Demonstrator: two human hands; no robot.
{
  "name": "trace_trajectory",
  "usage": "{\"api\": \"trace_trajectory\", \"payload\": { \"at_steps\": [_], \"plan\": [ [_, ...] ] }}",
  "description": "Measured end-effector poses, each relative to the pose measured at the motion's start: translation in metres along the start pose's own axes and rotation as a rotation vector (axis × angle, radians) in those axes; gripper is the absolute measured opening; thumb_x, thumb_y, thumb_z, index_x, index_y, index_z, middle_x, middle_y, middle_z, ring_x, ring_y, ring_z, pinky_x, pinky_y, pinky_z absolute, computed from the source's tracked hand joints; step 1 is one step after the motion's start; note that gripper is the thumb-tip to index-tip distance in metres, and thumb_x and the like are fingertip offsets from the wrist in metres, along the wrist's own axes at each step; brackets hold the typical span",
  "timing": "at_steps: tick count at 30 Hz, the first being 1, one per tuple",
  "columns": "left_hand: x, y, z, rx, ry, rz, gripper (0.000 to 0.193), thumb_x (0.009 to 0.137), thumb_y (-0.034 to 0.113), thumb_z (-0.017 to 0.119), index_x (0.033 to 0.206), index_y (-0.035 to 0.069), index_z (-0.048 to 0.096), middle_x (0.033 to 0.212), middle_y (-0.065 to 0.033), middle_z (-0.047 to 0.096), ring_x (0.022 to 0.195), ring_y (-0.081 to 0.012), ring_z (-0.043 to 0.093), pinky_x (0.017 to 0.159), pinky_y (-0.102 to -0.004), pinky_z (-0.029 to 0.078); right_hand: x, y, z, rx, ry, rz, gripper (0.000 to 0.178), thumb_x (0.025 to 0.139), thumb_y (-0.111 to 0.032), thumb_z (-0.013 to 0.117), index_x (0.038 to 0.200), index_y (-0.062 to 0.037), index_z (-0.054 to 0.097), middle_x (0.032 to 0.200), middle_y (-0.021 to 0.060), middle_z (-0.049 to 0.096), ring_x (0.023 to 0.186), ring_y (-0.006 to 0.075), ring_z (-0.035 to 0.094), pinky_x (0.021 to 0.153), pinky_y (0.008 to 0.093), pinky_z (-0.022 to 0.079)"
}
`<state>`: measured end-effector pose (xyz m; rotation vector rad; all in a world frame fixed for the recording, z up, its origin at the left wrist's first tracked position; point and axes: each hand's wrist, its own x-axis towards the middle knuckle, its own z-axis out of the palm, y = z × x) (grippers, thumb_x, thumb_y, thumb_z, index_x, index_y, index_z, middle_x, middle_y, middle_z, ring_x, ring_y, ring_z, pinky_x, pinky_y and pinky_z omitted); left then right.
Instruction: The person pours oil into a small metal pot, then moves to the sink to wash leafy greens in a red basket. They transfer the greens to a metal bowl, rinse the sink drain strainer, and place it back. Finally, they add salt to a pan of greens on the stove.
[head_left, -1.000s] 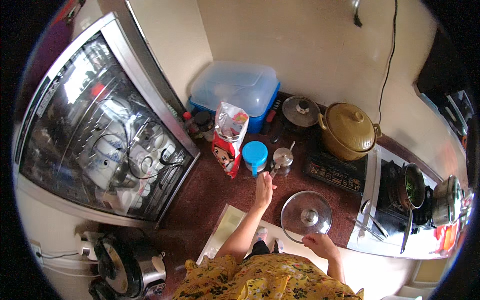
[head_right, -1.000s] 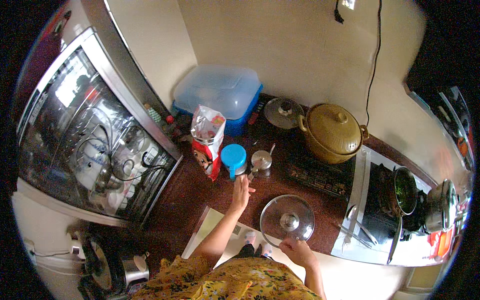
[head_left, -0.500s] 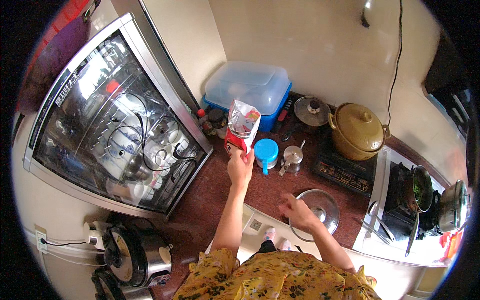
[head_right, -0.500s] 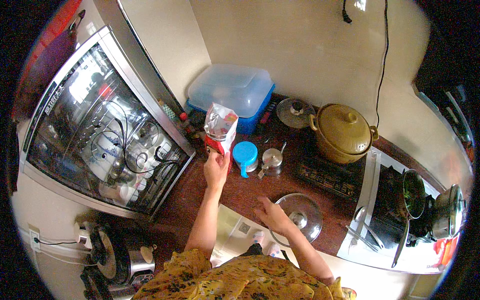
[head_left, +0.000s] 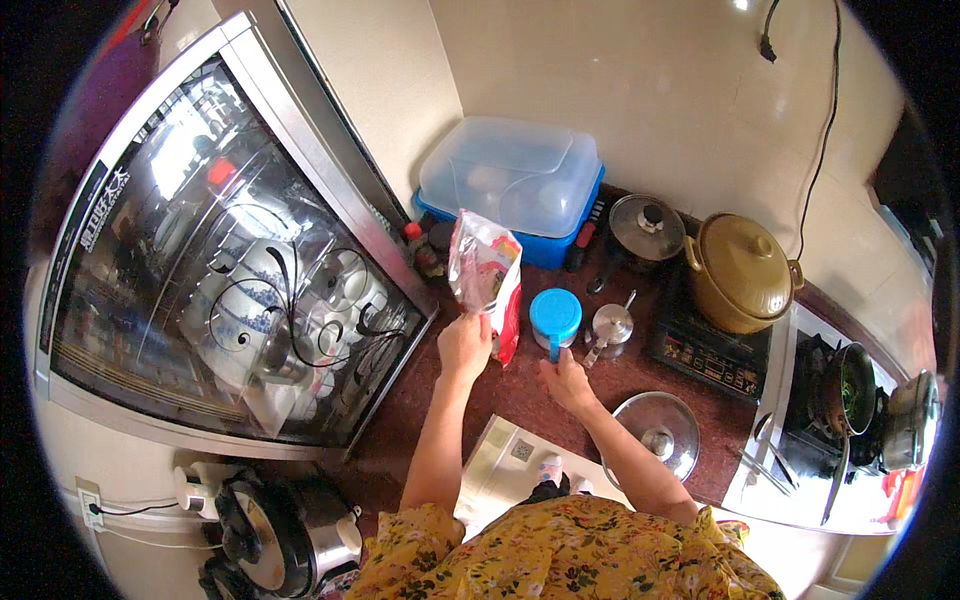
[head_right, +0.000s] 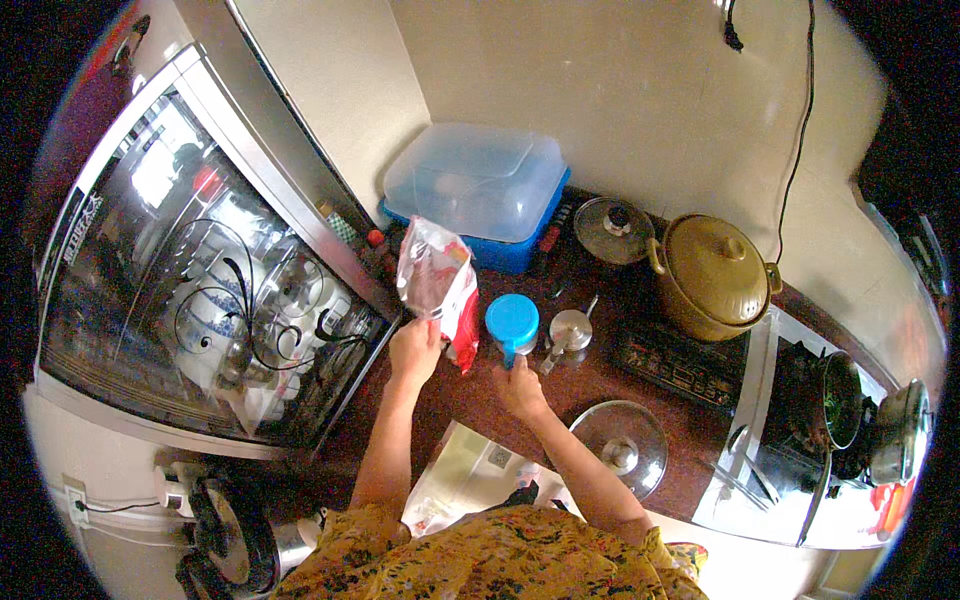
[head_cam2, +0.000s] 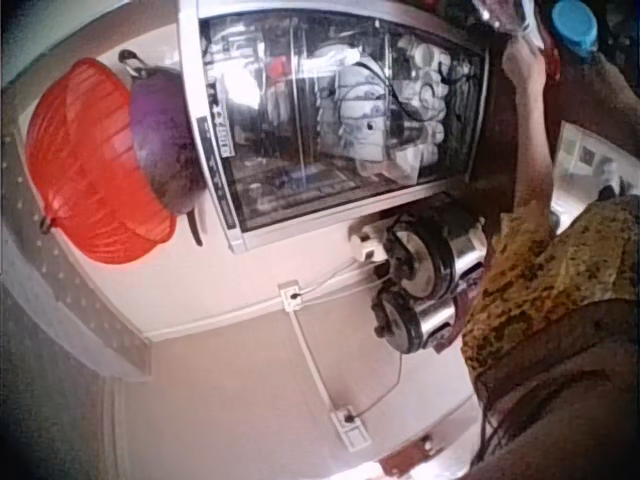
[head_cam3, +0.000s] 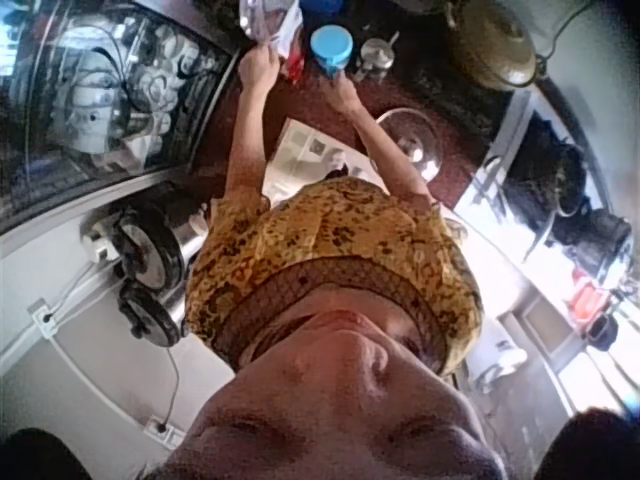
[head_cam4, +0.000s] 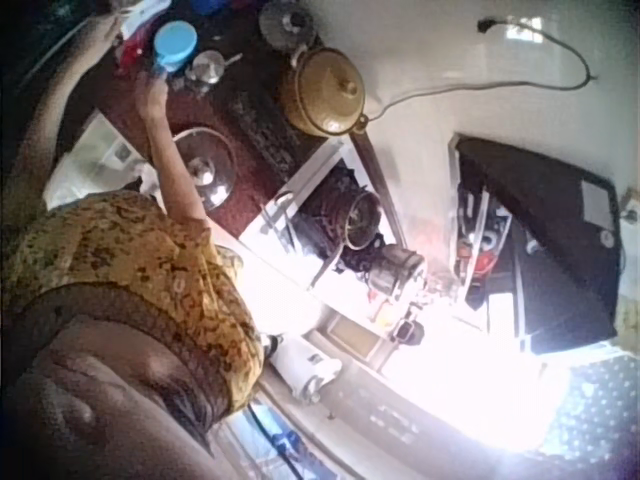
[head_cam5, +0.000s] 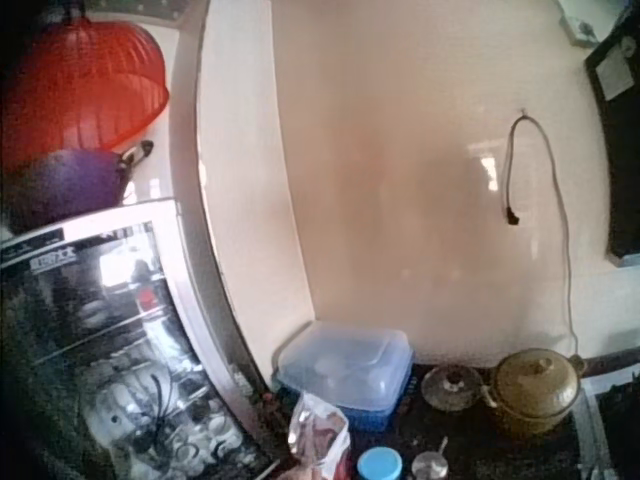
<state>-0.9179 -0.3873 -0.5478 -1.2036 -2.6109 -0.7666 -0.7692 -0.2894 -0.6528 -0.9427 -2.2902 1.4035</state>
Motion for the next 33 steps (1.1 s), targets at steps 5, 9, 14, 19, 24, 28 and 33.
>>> {"api": "trace_trajectory", "payload": {
  "at_steps": [5, 9, 14, 19, 24, 28, 33],
  "plan": [
    [-0.038, -0.029, -0.033, -0.1, 0.117, 0.154, 0.01, 0.079, 0.009, 0.048, 0.075, 0.001, 0.05, 0.068, -0.0174, 0.053, 0.06, -0.0363, 0.052, 0.052, -0.0426, 0.042, 0.009, -0.014, 0.005, -0.158, 0.112, -0.055, 0.026, 0.083, -0.022, 0.049, 0.092, 0.0009, 0.041, 0.066, 0.0182, 0.059, 0.059, 0.0328, 0.059, 0.051, 0.0406, 0.044],
    [-0.072, -0.034, -0.058, -0.124, 0.111, 0.154, 0.01, 0.078, 0.008, 0.048, 0.073, -0.001, 0.05, 0.067, -0.0171, 0.052, 0.06, -0.0365, 0.051, 0.052, -0.043, 0.04, 0.023, -0.02, 0.017, -0.093, 0.095, 0.0, 0.024, 0.084, -0.022, 0.048, 0.084, 0.0019, 0.043, 0.063, 0.0186, 0.058, 0.06, 0.0343, 0.058, 0.052, 0.0425, 0.043],
    [-0.099, -0.046, -0.068, -0.15, 0.103, 0.084, 0.01, 0.076, 0.007, 0.05, 0.071, -0.001, 0.051, 0.065, -0.0174, 0.051, 0.061, -0.0371, 0.049, 0.052, -0.0434, 0.039, 0.044, -0.032, 0.036, -0.047, 0.121, -0.009, 0.025, 0.084, -0.022, 0.048, 0.083, 0.0029, 0.043, 0.062, 0.0183, 0.057, 0.06, 0.0327, 0.058, 0.052, 0.0409, 0.044],
    [-0.115, -0.055, -0.074, -0.095, 0.111, 0.108, 0.008, 0.074, 0.006, 0.051, 0.07, -0.001, 0.051, 0.065, -0.0173, 0.051, 0.06, -0.0376, 0.049, 0.052, -0.0433, 0.039, 0.07, -0.044, 0.047, -0.042, 0.154, 0.033, 0.026, 0.085, -0.022, 0.048, 0.087, 0.0032, 0.043, 0.063, 0.0168, 0.058, 0.059, 0.0285, 0.059, 0.052, 0.0384, 0.045],
    [-0.119, -0.062, -0.071, -0.121, 0.096, 0.066, 0.008, 0.073, 0.007, 0.052, 0.072, -0.001, 0.052, 0.065, -0.0177, 0.051, 0.06, -0.0375, 0.049, 0.052, -0.0439, 0.039, 0.079, -0.041, 0.046, 0.002, 0.149, 0.02, 0.031, 0.084, -0.026, 0.049, 0.091, 0.0036, 0.042, 0.068, 0.0201, 0.057, 0.063, 0.0339, 0.057, 0.057, 0.0416, 0.045],
    [-0.121, -0.067, -0.075, -0.112, 0.083, 0.077, 0.008, 0.073, 0.007, 0.052, 0.075, -0.001, 0.054, 0.067, -0.0182, 0.052, 0.062, -0.0376, 0.05, 0.054, -0.0436, 0.04, 0.018, -0.074, 0.001, 0.055, -0.075, 0.07, 0.052, 0.08, -0.035, 0.054, 0.105, 0.0086, 0.041, 0.08, 0.0285, 0.056, 0.075, 0.0417, 0.055, 0.065, 0.0472, 0.045],
    [-0.11, -0.063, -0.069, -0.156, 0.123, 0.163, 0.008, 0.073, 0.005, 0.052, 0.077, -0.002, 0.054, 0.07, -0.0181, 0.053, 0.065, -0.0378, 0.05, 0.057, -0.0436, 0.04, -0.064, -0.033, -0.064, -0.157, 0.078, 0.078, 0.028, 0.079, -0.028, 0.057, 0.081, 0.0001, 0.058, 0.069, 0.0192, 0.059, 0.065, 0.0328, 0.059, 0.057, 0.0358, 0.047]
  ]
}}
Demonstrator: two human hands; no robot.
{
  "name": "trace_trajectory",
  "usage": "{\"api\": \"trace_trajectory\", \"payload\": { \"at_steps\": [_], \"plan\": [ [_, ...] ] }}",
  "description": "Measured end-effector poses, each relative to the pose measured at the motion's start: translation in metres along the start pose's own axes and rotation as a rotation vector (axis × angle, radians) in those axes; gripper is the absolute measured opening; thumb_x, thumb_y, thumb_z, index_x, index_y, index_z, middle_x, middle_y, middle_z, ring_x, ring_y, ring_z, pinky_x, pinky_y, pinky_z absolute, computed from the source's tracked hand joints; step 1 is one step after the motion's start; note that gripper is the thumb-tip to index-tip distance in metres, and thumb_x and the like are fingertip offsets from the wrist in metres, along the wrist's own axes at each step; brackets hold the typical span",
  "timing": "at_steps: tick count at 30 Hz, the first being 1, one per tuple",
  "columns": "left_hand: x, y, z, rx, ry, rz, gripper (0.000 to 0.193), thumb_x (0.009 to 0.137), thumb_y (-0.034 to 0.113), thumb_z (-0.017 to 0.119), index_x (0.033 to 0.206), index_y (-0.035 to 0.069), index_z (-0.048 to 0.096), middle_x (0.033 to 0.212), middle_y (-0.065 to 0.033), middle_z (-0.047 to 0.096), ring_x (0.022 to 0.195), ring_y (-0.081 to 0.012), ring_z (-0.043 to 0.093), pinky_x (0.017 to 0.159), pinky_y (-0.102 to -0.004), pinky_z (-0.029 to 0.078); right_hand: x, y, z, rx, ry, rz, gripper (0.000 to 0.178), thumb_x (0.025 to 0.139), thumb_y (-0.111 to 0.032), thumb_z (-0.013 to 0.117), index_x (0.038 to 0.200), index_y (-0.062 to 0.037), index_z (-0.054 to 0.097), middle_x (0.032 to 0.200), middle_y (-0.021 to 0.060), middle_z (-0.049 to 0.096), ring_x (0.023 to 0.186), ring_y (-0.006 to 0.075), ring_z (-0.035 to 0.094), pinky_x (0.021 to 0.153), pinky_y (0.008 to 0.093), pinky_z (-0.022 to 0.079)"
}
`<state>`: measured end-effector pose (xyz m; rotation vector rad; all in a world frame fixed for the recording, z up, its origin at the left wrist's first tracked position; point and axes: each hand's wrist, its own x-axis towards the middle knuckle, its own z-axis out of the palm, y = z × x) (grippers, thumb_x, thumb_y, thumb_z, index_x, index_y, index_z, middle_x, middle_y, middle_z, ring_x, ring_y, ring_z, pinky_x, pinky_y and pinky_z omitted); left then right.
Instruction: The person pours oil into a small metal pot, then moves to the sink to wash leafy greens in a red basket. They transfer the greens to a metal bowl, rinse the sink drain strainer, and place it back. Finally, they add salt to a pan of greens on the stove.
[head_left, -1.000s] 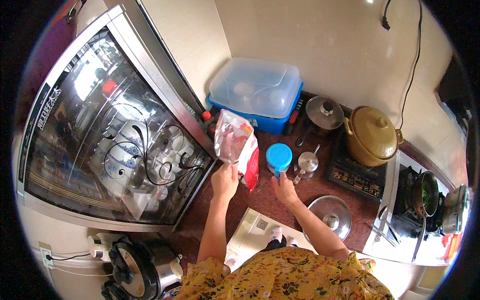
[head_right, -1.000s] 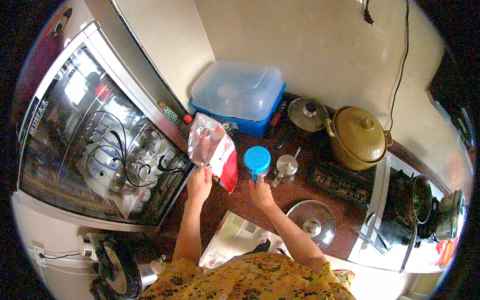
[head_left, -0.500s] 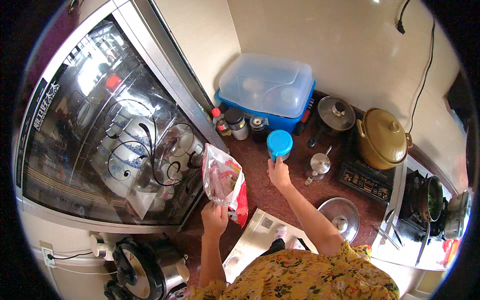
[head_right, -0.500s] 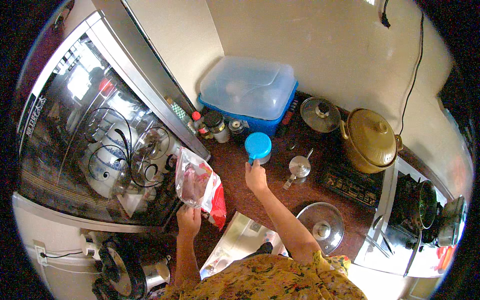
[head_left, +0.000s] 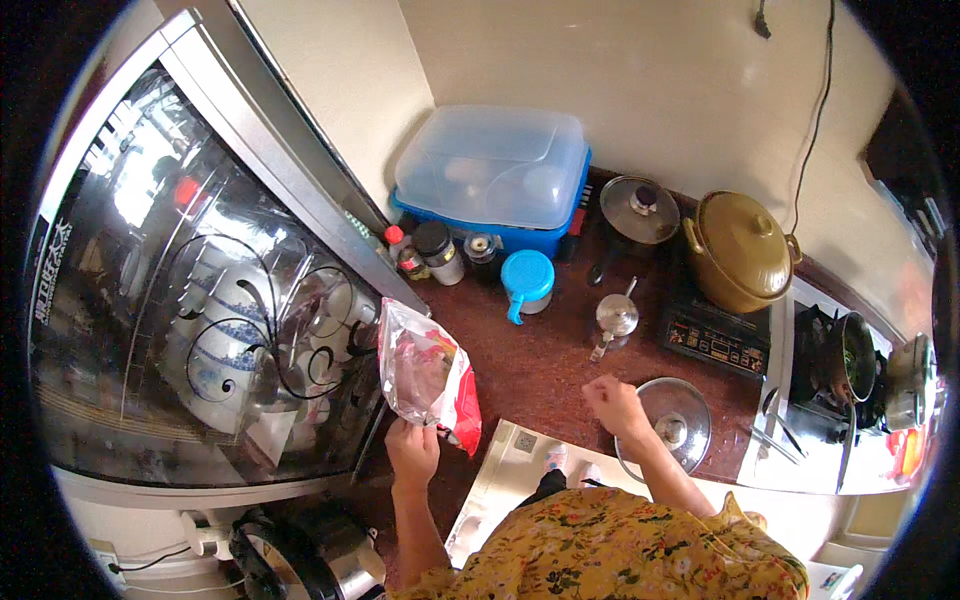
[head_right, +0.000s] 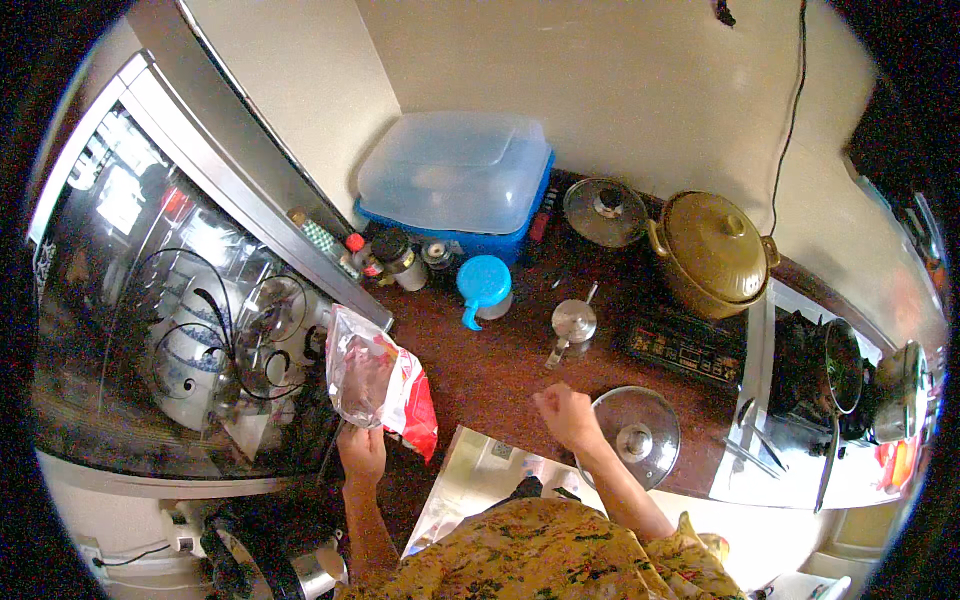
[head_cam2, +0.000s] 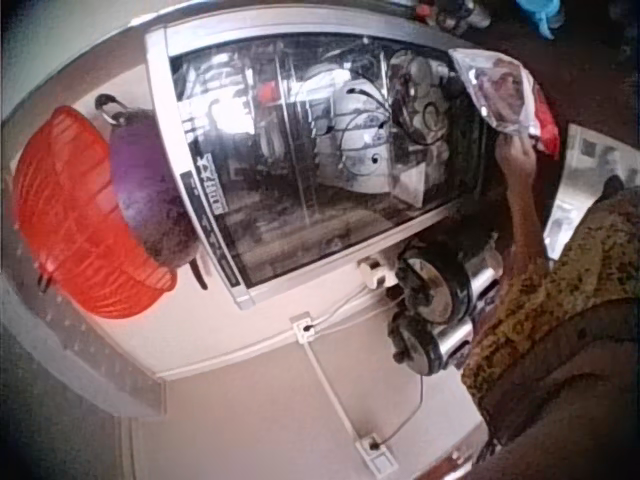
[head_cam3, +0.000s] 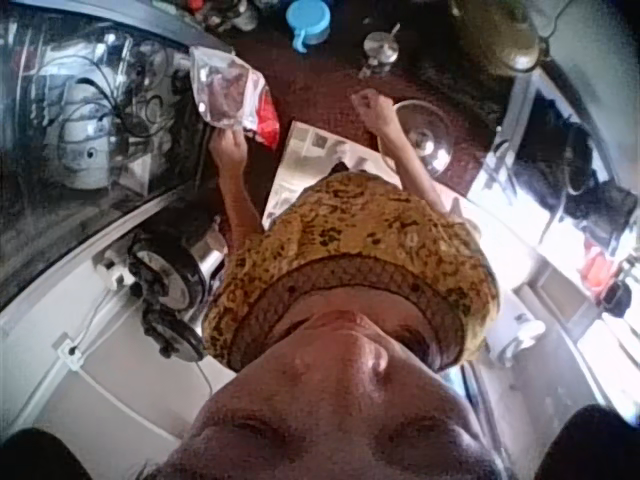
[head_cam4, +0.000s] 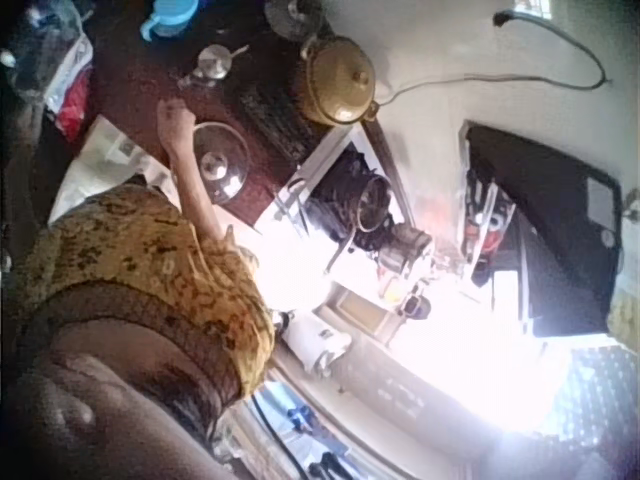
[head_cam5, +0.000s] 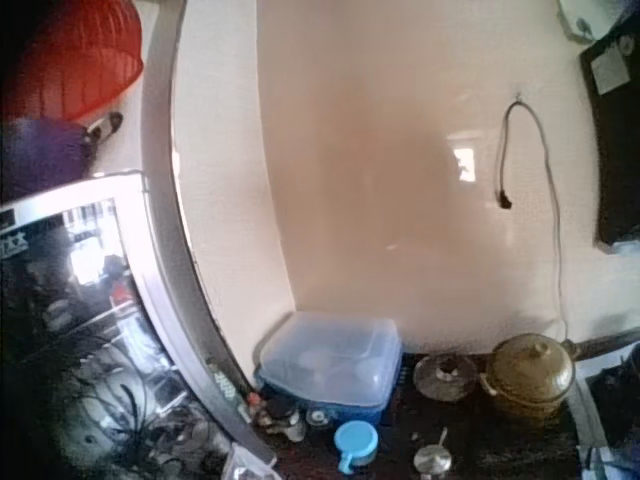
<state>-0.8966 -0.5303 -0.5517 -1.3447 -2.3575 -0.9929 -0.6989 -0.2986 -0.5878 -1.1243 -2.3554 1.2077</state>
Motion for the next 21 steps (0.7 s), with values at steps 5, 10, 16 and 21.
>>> {"api": "trace_trajectory", "payload": {
  "at_steps": [5, 10, 16, 21],
  "plan": [
    [0.005, -0.001, 0.006, -0.026, -0.07, 0.005, 0.009, 0.072, 0.004, 0.052, 0.079, -0.002, 0.054, 0.072, -0.0187, 0.053, 0.067, -0.0375, 0.05, 0.059, -0.0433, 0.041, 0.014, 0.012, -0.015, -0.003, 0.222, 0.077, 0.031, 0.078, -0.029, 0.057, 0.078, 0.0018, 0.056, 0.067, 0.0191, 0.059, 0.064, 0.0324, 0.059, 0.056, 0.0373, 0.046],
    [0.005, -0.001, 0.008, -0.021, -0.06, -0.02, 0.008, 0.071, 0.004, 0.052, 0.077, -0.002, 0.054, 0.071, -0.0187, 0.053, 0.066, -0.0376, 0.05, 0.059, -0.043, 0.041, 0.038, -0.035, -0.055, -0.112, 0.249, 0.013, 0.025, 0.077, -0.027, 0.057, 0.078, -0.0013, 0.058, 0.07, 0.017, 0.059, 0.067, 0.0346, 0.057, 0.062, 0.0413, 0.045],
    [0.001, -0.005, 0.017, -0.04, -0.109, -0.053, 0.005, 0.069, 0.003, 0.051, 0.068, -0.002, 0.051, 0.066, -0.0186, 0.05, 0.063, -0.0378, 0.049, 0.056, -0.0442, 0.04, 0.132, -0.048, -0.046, -0.412, 0.262, -0.217, 0.021, 0.07, -0.023, 0.063, 0.083, -0.0065, 0.059, 0.088, 0.0146, 0.051, 0.083, 0.0311, 0.053, 0.068, 0.0395, 0.046],
    [0.002, -0.002, 0.018, -0.082, -0.042, -0.029, 0.009, 0.068, 0.006, 0.052, 0.064, -0.001, 0.049, 0.061, -0.0171, 0.049, 0.061, -0.0375, 0.048, 0.053, -0.0448, 0.039, 0.174, -0.037, -0.032, -0.654, 0.063, -0.113, 0.027, 0.067, -0.023, 0.067, 0.09, -0.0109, 0.06, 0.099, 0.0123, 0.047, 0.092, 0.029, 0.052, 0.074, 0.0375, 0.047]
  ]
}}
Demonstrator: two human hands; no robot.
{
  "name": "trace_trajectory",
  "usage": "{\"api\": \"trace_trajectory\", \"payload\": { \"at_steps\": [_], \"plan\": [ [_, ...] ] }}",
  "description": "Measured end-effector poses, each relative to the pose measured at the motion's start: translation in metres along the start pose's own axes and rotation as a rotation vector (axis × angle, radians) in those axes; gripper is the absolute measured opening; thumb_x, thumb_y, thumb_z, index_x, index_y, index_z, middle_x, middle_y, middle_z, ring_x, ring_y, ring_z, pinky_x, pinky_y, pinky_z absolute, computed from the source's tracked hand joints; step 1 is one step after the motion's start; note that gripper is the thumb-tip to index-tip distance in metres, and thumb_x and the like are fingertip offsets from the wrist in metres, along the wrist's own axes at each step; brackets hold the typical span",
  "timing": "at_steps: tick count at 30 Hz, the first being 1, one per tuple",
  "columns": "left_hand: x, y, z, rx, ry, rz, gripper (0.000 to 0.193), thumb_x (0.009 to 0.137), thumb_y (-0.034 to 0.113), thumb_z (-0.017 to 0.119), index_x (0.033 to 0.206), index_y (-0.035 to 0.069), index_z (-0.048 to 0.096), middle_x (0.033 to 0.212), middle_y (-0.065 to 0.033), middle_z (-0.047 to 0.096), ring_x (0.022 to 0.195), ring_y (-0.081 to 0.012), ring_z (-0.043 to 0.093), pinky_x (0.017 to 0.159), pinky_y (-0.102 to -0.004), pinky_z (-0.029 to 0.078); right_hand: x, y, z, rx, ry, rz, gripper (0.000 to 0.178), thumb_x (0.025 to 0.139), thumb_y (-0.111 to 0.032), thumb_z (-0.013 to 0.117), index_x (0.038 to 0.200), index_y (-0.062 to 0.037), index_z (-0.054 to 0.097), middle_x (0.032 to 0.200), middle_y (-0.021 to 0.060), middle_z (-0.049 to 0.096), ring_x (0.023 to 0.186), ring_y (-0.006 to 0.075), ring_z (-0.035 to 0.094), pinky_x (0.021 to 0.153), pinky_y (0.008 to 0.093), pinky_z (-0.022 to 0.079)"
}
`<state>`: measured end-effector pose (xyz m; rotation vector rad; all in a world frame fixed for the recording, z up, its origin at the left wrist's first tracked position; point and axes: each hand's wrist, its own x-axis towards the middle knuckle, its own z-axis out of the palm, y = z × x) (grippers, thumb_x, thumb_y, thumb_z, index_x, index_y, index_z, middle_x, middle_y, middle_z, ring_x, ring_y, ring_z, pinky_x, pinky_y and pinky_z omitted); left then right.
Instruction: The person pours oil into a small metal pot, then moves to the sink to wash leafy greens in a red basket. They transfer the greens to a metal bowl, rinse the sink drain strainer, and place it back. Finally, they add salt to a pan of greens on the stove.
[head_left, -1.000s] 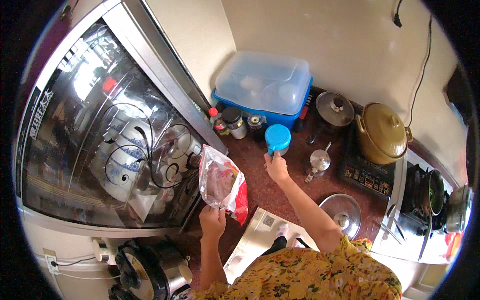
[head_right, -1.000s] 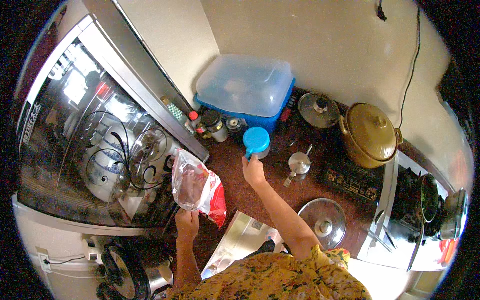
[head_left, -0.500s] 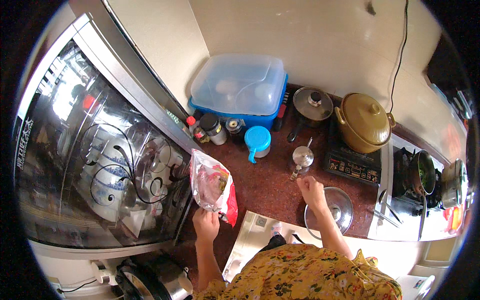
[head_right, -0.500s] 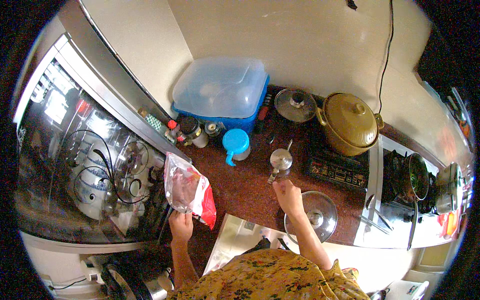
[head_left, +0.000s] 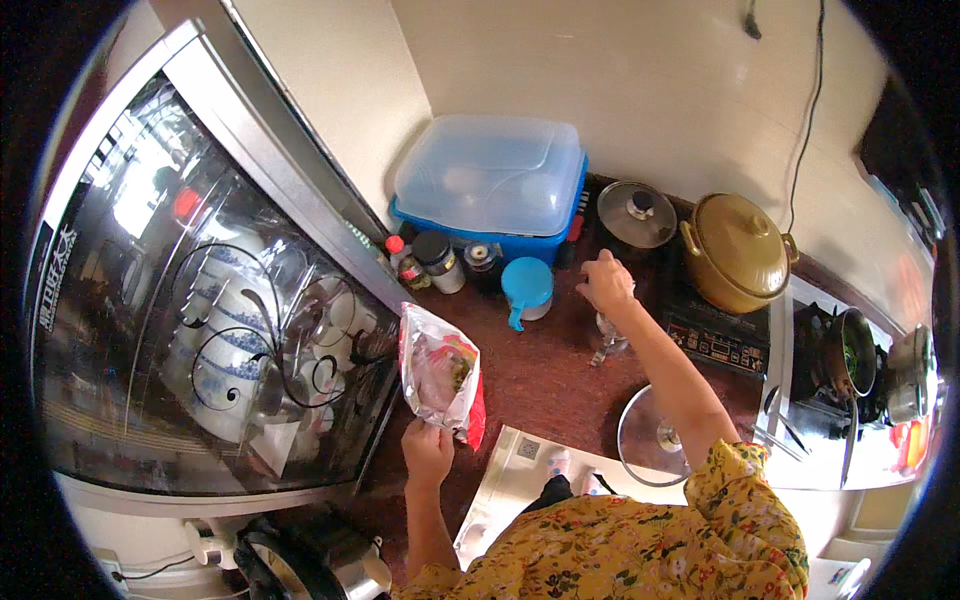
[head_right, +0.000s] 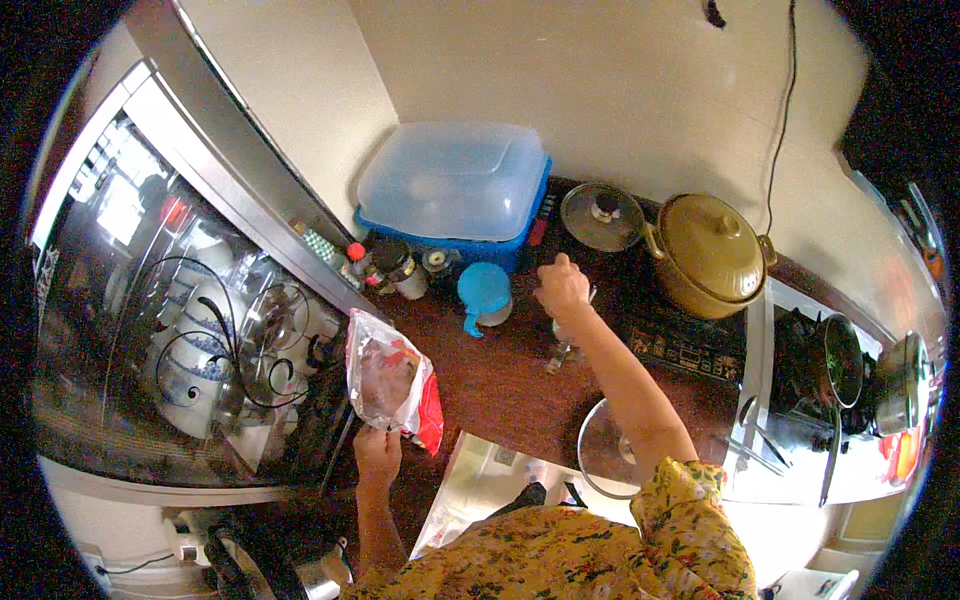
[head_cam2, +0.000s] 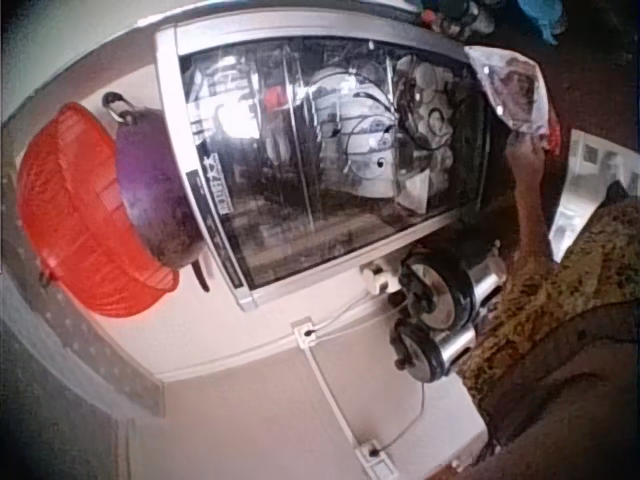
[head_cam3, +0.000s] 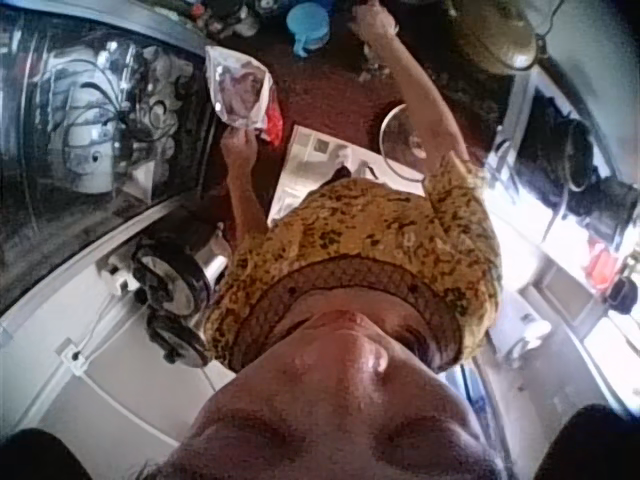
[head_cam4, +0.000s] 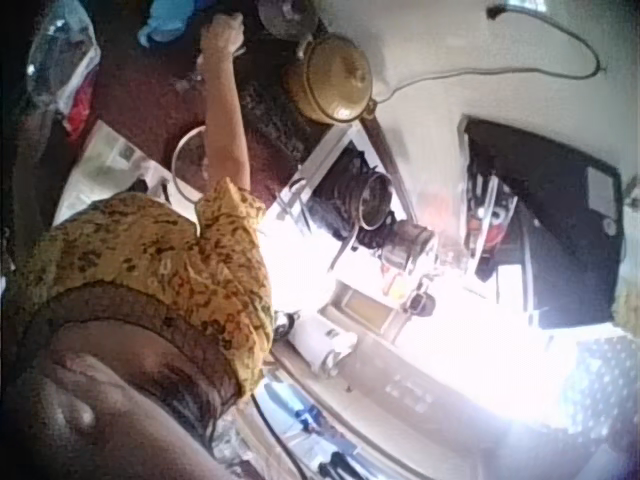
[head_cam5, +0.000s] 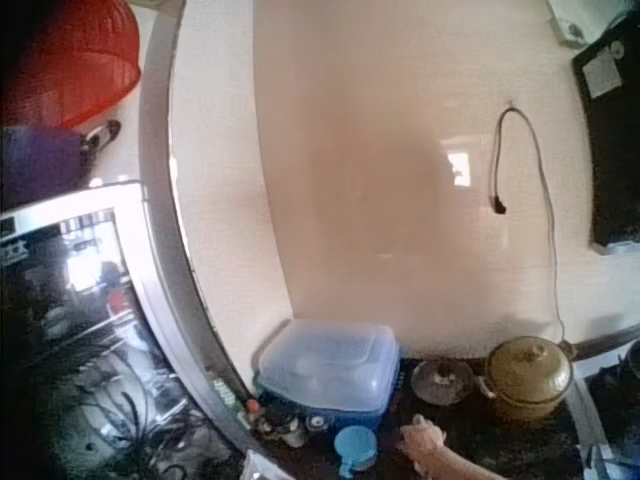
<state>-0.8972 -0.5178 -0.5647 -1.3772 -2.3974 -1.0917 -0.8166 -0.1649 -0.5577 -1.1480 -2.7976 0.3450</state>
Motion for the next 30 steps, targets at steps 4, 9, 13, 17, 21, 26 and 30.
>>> {"api": "trace_trajectory", "payload": {
  "at_steps": [4, 9, 13, 17, 21, 26, 30],
  "plan": [
    [-0.008, -0.008, 0.0, 0.059, -0.038, -0.021, 0.007, 0.067, 0.006, 0.054, 0.065, 0.0, 0.051, 0.062, -0.0165, 0.05, 0.061, -0.0361, 0.049, 0.053, -0.0443, 0.039, 0.002, -0.02, -0.007, -0.056, 0.069, -0.022, 0.026, 0.068, -0.023, 0.065, 0.088, -0.0086, 0.059, 0.099, 0.0126, 0.05, 0.092, 0.0292, 0.052, 0.073, 0.0375, 0.047],
    [-0.014, -0.011, 0.0, 0.098, -0.033, -0.042, 0.009, 0.065, 0.006, 0.057, 0.069, 0.001, 0.051, 0.065, -0.0157, 0.051, 0.062, -0.0354, 0.05, 0.053, -0.044, 0.04, 0.013, -0.088, -0.017, 0.16, 0.139, -0.335, 0.024, 0.072, -0.024, 0.057, 0.088, -0.0051, 0.057, 0.089, 0.0153, 0.056, 0.089, 0.0301, 0.054, 0.073, 0.0412, 0.046],
    [-0.018, -0.013, 0.003, 0.134, -0.042, -0.038, 0.009, 0.065, 0.007, 0.058, 0.069, 0.002, 0.052, 0.065, -0.0149, 0.052, 0.062, -0.0347, 0.051, 0.054, -0.0436, 0.041, 0.044, -0.137, 0.002, 0.075, -0.04, -0.372, 0.023, 0.073, -0.024, 0.059, 0.088, -0.0063, 0.057, 0.089, 0.0153, 0.059, 0.086, 0.0296, 0.057, 0.072, 0.0401, 0.047],
    [-0.017, -0.007, 0.004, 0.116, -0.011, -0.053, 0.01, 0.064, 0.008, 0.059, 0.066, 0.002, 0.051, 0.065, -0.015, 0.051, 0.061, -0.034, 0.05, 0.053, -0.0434, 0.041, 0.059, -0.143, 0.031, 0.045, -0.033, -0.344, 0.029, 0.072, -0.026, 0.062, 0.094, -0.0109, 0.054, 0.084, 0.0176, 0.058, 0.079, 0.0335, 0.058, 0.065, 0.0412, 0.047],
    [-0.02, -0.005, 0.002, 0.142, -0.029, -0.087, 0.01, 0.065, 0.008, 0.059, 0.068, 0.002, 0.052, 0.065, -0.0152, 0.051, 0.061, -0.0341, 0.05, 0.053, -0.0432, 0.041, 0.064, -0.147, 0.047, 0.02, -0.008, -0.366, 0.02, 0.076, -0.028, 0.057, 0.088, -0.0127, 0.056, 0.076, 0.0144, 0.06, 0.075, 0.0319, 0.059, 0.062, 0.0412, 0.047],
    [-0.019, -0.008, 0.003, 0.143, -0.063, -0.092, 0.01, 0.065, 0.009, 0.059, 0.07, 0.002, 0.053, 0.066, -0.0154, 0.051, 0.061, -0.0347, 0.05, 0.053, -0.0437, 0.041, 0.059, -0.153, 0.046, -0.033, -0.06, -0.411, 0.024, 0.076, -0.029, 0.056, 0.094, -0.0139, 0.056, 0.076, 0.015, 0.06, 0.073, 0.0315, 0.059, 0.062, 0.0414, 0.047],
    [-0.017, -0.009, 0.005, 0.109, -0.076, -0.129, 0.01, 0.065, 0.009, 0.059, 0.07, 0.003, 0.054, 0.067, -0.016, 0.052, 0.062, -0.0355, 0.05, 0.054, -0.0448, 0.041, 0.026, -0.138, 0.012, 0.15, 0.141, -0.413, 0.041, 0.075, -0.03, 0.058, 0.11, -0.0125, 0.046, 0.085, 0.0191, 0.058, 0.076, 0.0329, 0.058, 0.064, 0.0408, 0.047]
  ]
}}
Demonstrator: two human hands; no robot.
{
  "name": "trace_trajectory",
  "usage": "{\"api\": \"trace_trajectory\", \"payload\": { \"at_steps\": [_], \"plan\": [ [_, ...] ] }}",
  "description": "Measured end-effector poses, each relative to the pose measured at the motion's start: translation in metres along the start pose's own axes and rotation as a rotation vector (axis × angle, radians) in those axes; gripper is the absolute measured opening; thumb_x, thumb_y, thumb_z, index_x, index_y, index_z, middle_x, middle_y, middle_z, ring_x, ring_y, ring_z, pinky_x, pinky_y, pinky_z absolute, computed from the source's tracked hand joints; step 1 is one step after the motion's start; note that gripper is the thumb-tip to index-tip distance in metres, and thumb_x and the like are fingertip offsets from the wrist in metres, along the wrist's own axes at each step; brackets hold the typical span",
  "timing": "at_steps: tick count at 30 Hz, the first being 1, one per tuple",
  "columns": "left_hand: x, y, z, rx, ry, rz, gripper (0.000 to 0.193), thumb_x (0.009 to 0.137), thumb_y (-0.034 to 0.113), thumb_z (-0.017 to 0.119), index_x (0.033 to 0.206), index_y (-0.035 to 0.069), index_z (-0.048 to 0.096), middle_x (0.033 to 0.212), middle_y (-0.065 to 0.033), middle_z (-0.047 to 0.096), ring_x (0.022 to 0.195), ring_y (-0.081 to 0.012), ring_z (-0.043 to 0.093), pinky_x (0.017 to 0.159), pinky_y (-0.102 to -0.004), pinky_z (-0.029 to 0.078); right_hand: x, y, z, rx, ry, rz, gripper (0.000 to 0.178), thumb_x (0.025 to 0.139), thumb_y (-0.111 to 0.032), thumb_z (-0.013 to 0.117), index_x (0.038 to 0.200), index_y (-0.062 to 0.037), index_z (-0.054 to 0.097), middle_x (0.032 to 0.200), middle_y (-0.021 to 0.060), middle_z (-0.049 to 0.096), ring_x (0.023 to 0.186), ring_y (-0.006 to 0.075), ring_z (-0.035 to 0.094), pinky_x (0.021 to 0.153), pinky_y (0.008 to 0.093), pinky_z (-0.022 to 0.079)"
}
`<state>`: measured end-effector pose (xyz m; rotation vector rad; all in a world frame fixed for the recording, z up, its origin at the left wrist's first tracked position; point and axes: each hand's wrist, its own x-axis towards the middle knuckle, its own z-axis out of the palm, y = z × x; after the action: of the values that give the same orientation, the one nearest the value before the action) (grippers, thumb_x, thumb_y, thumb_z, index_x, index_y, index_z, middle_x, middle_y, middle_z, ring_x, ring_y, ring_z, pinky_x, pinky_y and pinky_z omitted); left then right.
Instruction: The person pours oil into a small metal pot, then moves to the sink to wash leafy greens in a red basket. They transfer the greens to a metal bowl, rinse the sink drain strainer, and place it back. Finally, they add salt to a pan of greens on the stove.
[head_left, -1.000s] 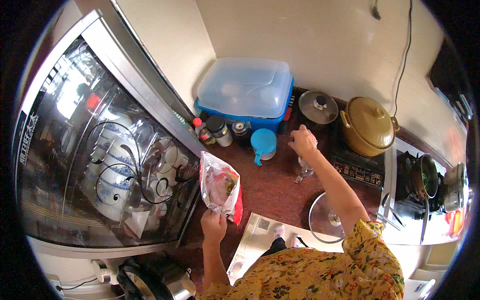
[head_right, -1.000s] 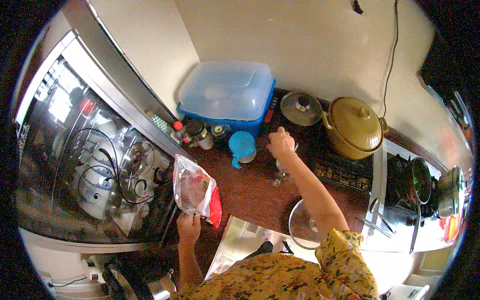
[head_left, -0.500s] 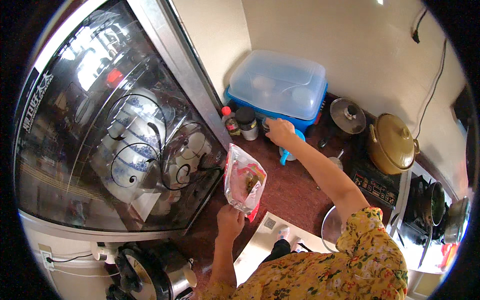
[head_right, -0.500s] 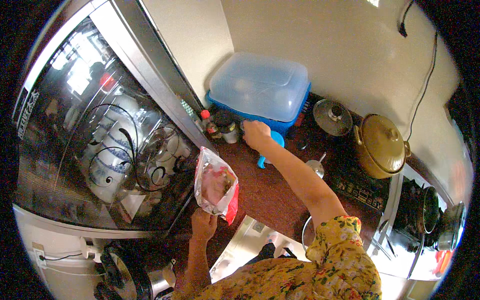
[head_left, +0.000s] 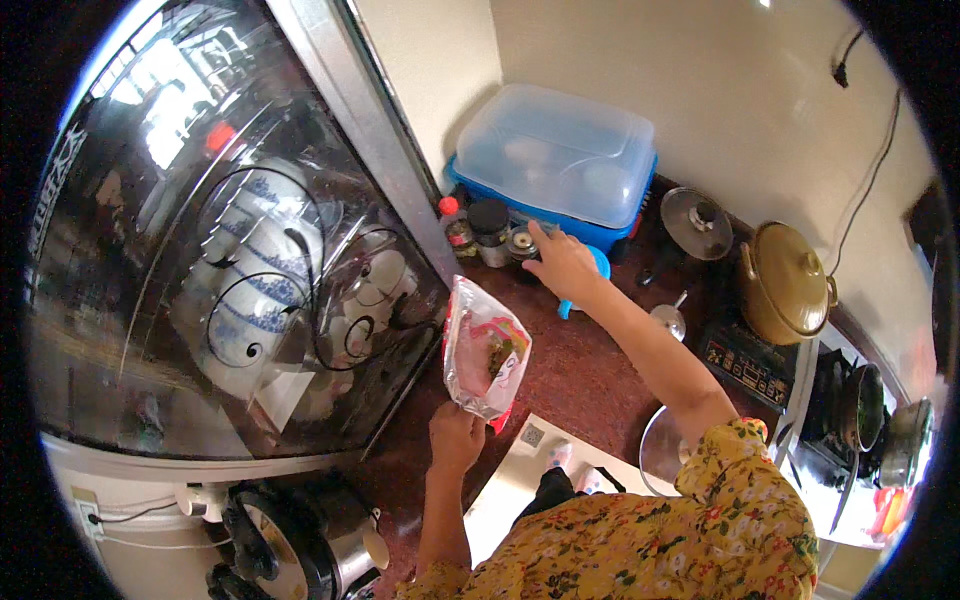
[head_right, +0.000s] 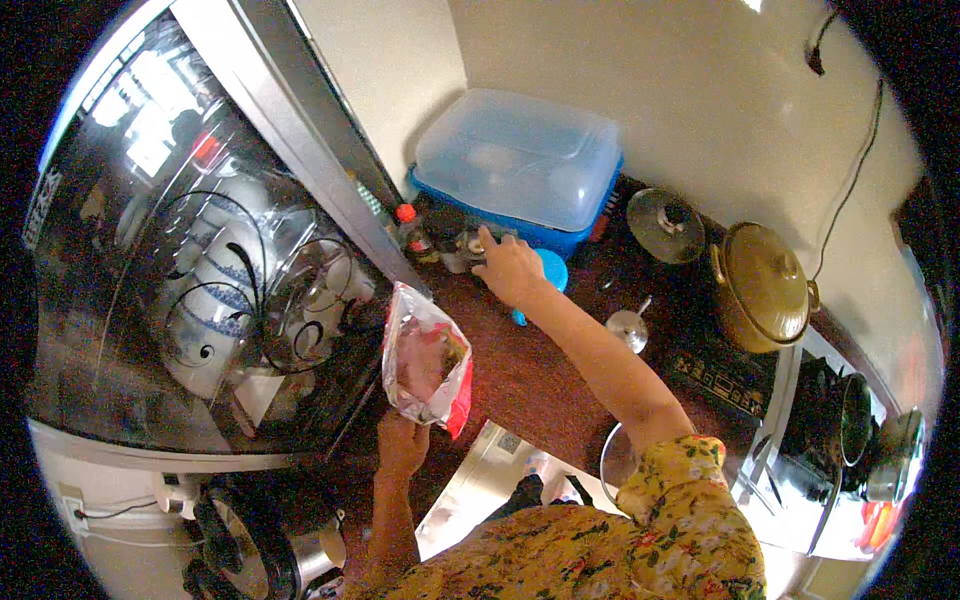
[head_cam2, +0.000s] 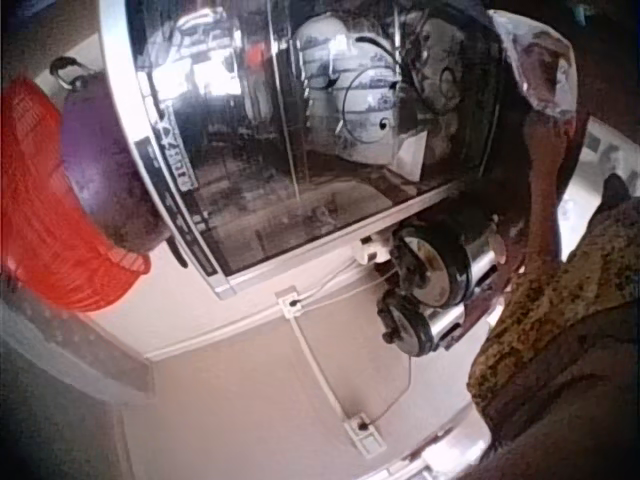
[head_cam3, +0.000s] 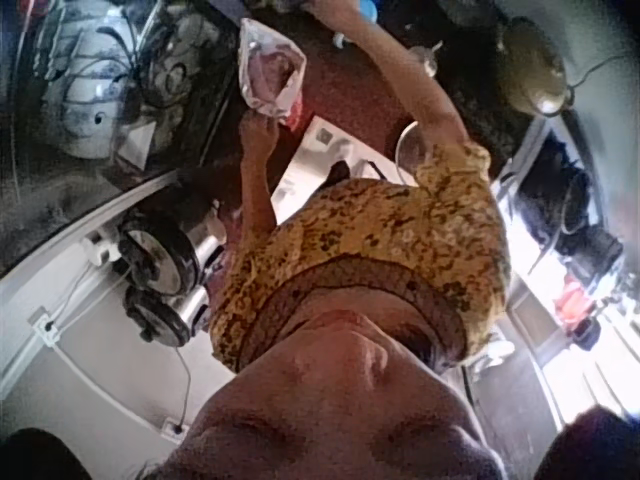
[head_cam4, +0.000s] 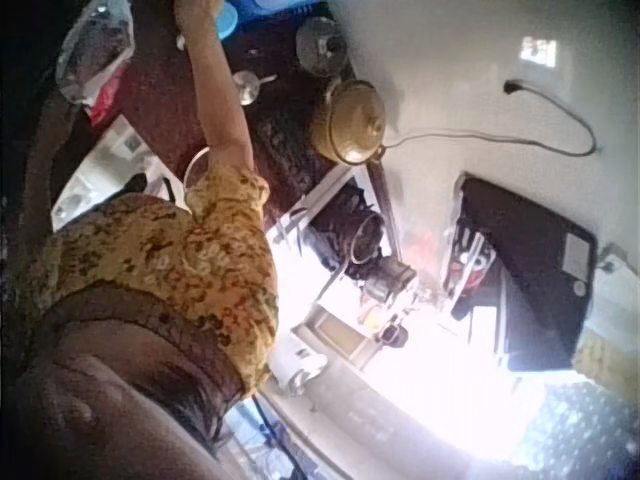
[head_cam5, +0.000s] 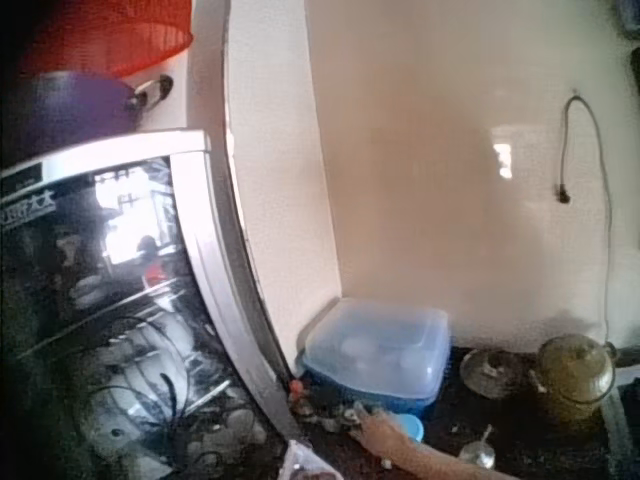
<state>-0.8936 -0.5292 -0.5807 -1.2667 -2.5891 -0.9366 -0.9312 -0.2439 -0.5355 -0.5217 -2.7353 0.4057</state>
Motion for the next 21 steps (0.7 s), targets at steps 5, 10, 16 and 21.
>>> {"api": "trace_trajectory", "payload": {
  "at_steps": [5, 10, 16, 21],
  "plan": [
    [-0.004, 0.0, -0.005, -0.011, 0.034, -0.022, 0.007, 0.066, 0.007, 0.056, 0.069, 0.002, 0.053, 0.065, -0.017, 0.051, 0.062, -0.0363, 0.05, 0.054, -0.0454, 0.04, -0.119, 0.002, -0.085, 0.346, -0.213, 0.146, 0.031, 0.077, -0.03, 0.057, 0.091, -0.0031, 0.058, 0.078, 0.0197, 0.058, 0.072, 0.0339, 0.057, 0.06, 0.0403, 0.046],
    [-0.002, -0.004, -0.001, -0.09, 0.052, 0.06, 0.005, 0.066, 0.004, 0.052, 0.065, -0.001, 0.05, 0.063, -0.0184, 0.049, 0.059, -0.0382, 0.048, 0.051, -0.0456, 0.038, -0.203, 0.05, -0.066, 0.253, 0.03, 0.559, 0.037, 0.076, -0.034, 0.059, 0.064, 0.0015, 0.057, 0.063, 0.0207, 0.056, 0.062, 0.0359, 0.056, 0.055, 0.0432, 0.044],
    [0.01, -0.006, 0.0, -0.105, 0.079, 0.186, 0.004, 0.065, 0.002, 0.051, 0.066, -0.002, 0.05, 0.063, -0.0188, 0.049, 0.059, -0.0392, 0.047, 0.052, -0.0449, 0.038, -0.198, 0.069, -0.029, 0.189, 0.017, 0.666, 0.047, 0.072, -0.044, 0.059, 0.069, 0.0027, 0.058, 0.068, 0.0223, 0.058, 0.067, 0.037, 0.057, 0.06, 0.043, 0.046],
    [0.007, -0.012, 0.008, -0.2, 0.031, 0.146, 0.016, 0.073, 0.005, 0.052, 0.085, -0.005, 0.057, 0.079, -0.0201, 0.059, 0.077, -0.0387, 0.056, 0.068, -0.0412, 0.045, -0.197, 0.079, -0.025, 0.189, -0.065, 0.782, 0.046, 0.069, -0.045, 0.062, 0.071, 0.0008, 0.06, 0.07, 0.0196, 0.059, 0.069, 0.0333, 0.059, 0.062, 0.0408, 0.047]
  ]
}}
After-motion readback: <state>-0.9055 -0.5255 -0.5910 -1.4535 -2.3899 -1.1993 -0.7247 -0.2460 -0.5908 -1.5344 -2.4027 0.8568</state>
